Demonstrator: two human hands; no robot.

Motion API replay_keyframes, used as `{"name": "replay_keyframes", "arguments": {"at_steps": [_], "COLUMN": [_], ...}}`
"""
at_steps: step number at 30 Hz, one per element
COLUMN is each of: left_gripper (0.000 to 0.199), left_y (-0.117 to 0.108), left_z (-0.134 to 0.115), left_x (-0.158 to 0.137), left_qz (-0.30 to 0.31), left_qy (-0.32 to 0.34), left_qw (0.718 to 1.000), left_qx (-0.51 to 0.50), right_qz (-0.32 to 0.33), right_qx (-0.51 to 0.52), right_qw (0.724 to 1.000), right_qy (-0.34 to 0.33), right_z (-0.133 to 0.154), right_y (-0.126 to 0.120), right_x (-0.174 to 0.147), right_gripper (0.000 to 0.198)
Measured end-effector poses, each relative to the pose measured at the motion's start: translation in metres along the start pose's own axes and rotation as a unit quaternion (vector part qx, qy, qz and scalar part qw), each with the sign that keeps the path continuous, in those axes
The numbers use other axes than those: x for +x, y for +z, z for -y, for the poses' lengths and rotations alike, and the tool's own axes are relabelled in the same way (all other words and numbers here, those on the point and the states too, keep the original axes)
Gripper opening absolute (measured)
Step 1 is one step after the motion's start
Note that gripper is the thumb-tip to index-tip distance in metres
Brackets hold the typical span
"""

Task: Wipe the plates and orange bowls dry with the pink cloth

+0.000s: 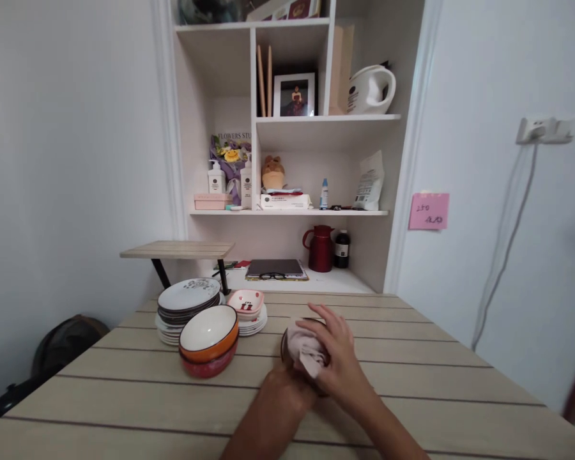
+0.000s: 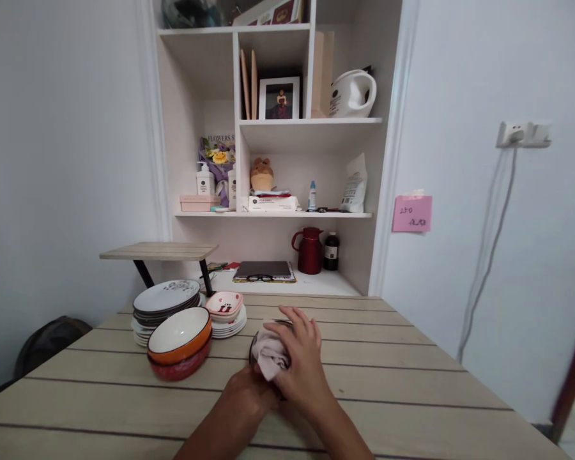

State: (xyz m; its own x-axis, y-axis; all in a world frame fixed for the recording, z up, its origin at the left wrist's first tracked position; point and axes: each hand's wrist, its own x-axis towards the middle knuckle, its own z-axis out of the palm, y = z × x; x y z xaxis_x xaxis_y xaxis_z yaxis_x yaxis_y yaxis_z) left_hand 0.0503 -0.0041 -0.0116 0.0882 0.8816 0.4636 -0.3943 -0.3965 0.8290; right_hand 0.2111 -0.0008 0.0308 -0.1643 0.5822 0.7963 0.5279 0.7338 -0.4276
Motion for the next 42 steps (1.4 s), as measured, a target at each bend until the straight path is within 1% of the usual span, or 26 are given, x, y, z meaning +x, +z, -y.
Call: {"name": "replay_keyframes", "arguments": {"at_steps": [1, 3, 4, 6, 7, 8, 9, 10, 11, 12, 14, 15, 17, 20, 22, 23, 25, 26, 29, 31, 34, 35, 36, 39, 40, 42], "left_gripper": [0.002, 0.005, 0.006, 0.007, 0.008, 0.010, 0.013, 0.015, 0.018, 0.020, 0.022, 0.023, 0.022, 0.019, 0.020, 0.021, 0.025, 0.028, 0.038, 0.041, 0.030, 0.026, 0.024, 0.019, 0.022, 0.039], "left_y": [0.001, 0.000, -0.002, -0.005, -0.007, -0.008, -0.008, -0.008, -0.008, -0.008, -0.006, -0.006, -0.004, -0.003, -0.004, -0.004, -0.007, -0.008, -0.011, -0.011, -0.009, -0.009, -0.009, -0.009, -0.009, -0.007], "left_z": [-0.001, -0.004, -0.006, -0.010, -0.013, -0.015, -0.017, -0.019, -0.021, -0.023, -0.028, -0.030, -0.033, -0.033, -0.029, -0.026, -0.018, -0.013, -0.004, -0.002, -0.004, -0.005, -0.007, -0.011, -0.011, -0.012], "left_x": [-0.001, -0.003, -0.004, -0.005, -0.005, -0.004, -0.004, -0.003, -0.002, -0.001, 0.000, 0.001, 0.001, 0.001, 0.001, 0.002, 0.004, 0.005, 0.007, 0.007, 0.003, 0.002, 0.001, 0.000, 0.000, 0.000], "left_qz": [0.031, 0.112, 0.144, 0.175, 0.181, 0.186, 0.192, 0.197, 0.202, 0.207, 0.215, 0.219, 0.220, 0.204, 0.190, 0.184, 0.169, 0.164, 0.163, 0.151, 0.070, 0.044, 0.028, -0.011, -0.029, -0.053], "left_qy": [0.005, 0.027, 0.047, 0.102, 0.131, 0.158, 0.179, 0.194, 0.202, 0.204, 0.198, 0.192, 0.178, 0.162, 0.168, 0.175, 0.192, 0.197, 0.212, 0.243, 0.313, 0.329, 0.342, 0.366, 0.373, 0.387], "left_qw": [0.999, 0.986, 0.974, 0.944, 0.927, 0.908, 0.890, 0.875, 0.865, 0.859, 0.860, 0.865, 0.881, 0.897, 0.897, 0.892, 0.864, 0.841, 0.757, 0.721, 0.697, 0.691, 0.684, 0.663, 0.656, 0.641], "left_qx": [0.031, 0.117, 0.166, 0.259, 0.302, 0.341, 0.373, 0.397, 0.413, 0.422, 0.419, 0.408, 0.380, 0.358, 0.362, 0.374, 0.433, 0.476, 0.596, 0.631, 0.642, 0.642, 0.644, 0.653, 0.656, 0.661], "right_qz": [0.020, 0.035, 0.028, -0.033, -0.079, -0.117, -0.133, -0.121, -0.084, -0.038, 0.031, 0.043, 0.039, 0.025, 0.012, 0.003, -0.022, -0.040, -0.105, -0.141, -0.160, -0.162, -0.167, -0.197, -0.206, -0.210], "right_qx": [0.005, 0.070, 0.119, 0.219, 0.255, 0.285, 0.314, 0.349, 0.395, 0.449, 0.545, 0.574, 0.593, 0.587, 0.584, 0.581, 0.573, 0.569, 0.558, 0.549, 0.528, 0.523, 0.521, 0.519, 0.516, 0.503], "right_qw": [1.000, 0.995, 0.988, 0.960, 0.936, 0.905, 0.869, 0.833, 0.797, 0.762, 0.698, 0.676, 0.652, 0.649, 0.653, 0.656, 0.665, 0.671, 0.688, 0.707, 0.743, 0.749, 0.748, 0.731, 0.728, 0.734], "right_qy": [0.020, 0.065, 0.091, 0.172, 0.229, 0.294, 0.359, 0.412, 0.449, 0.466, 0.463, 0.461, 0.471, 0.483, 0.482, 0.482, 0.478, 0.474, 0.451, 0.423, 0.378, 0.374, 0.376, 0.397, 0.402, 0.406], "right_z": [-0.002, -0.006, -0.009, -0.017, -0.021, -0.025, -0.028, -0.031, -0.032, -0.032, -0.029, -0.027, -0.022, -0.018, -0.017, -0.018, -0.018, -0.019, -0.015, -0.008, 0.000, 0.001, 0.001, -0.005, -0.008, -0.010], "right_y": [-0.002, -0.009, -0.012, -0.016, -0.016, -0.016, -0.015, -0.014, -0.012, -0.009, -0.004, -0.002, 0.003, 0.011, 0.015, 0.017, 0.020, 0.021, 0.023, 0.024, 0.023, 0.022, 0.020, 0.014, 0.012, 0.012], "right_x": [0.001, 0.003, 0.004, 0.005, 0.006, 0.005, 0.005, 0.003, 0.002, 0.000, -0.004, -0.006, -0.008, -0.008, -0.006, -0.006, -0.005, -0.005, -0.005, -0.005, -0.003, -0.001, 0.000, 0.001, 0.001, 0.000], "right_gripper": [0.057, 0.069, 0.071, 0.068, 0.065, 0.062, 0.059, 0.057, 0.054, 0.051, 0.039, 0.032, 0.020, 0.014, 0.017, 0.018, 0.019, 0.018, 0.018, 0.026, 0.048, 0.052, 0.054, 0.050, 0.049, 0.050]}}
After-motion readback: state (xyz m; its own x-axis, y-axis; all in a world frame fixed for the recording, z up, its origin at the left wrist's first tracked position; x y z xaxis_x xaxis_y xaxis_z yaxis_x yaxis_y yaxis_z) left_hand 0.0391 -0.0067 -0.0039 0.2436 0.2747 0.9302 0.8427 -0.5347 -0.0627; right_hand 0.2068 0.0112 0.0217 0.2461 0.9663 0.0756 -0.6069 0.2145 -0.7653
